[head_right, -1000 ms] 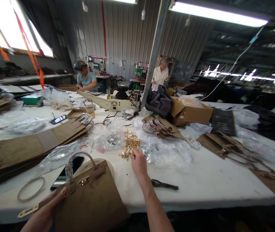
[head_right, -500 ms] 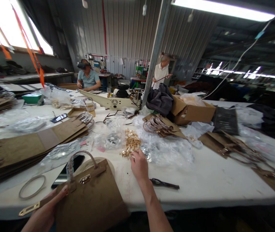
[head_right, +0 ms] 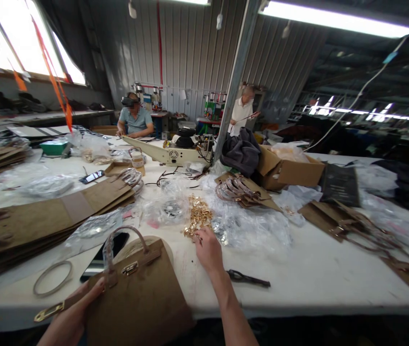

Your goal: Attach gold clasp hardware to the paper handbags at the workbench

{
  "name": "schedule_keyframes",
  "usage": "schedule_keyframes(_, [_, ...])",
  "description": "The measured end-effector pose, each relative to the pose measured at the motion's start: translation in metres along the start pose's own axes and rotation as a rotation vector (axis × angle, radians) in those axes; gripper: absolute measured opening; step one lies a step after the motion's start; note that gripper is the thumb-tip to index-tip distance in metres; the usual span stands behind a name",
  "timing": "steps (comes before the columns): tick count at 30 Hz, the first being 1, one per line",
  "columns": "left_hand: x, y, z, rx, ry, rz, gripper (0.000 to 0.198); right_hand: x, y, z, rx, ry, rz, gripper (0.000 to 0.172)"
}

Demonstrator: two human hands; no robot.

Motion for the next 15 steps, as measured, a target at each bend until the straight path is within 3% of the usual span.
schedule_keyframes(8, [0.001,0.006,0.007,-0.055,0.022,-0.035,0.077,-0.013,-0.016,0.028,0.115,0.134,0.017,0.030])
schedule_keyframes(15, [0.003,0.005,0.006,-0.050,-0.004,0.005,0.078,-0.061,-0.046,0.046,0.168,0.174,0.005,0.038])
Point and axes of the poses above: each hand's wrist, its own x-axis away from the middle knuckle, its own y-axis out of the palm, z = x × y, the point moved 6 cm from there along -x, towards the middle knuckle, and after that the axes turned 13 degrees about -z, right-handed, at the moved point
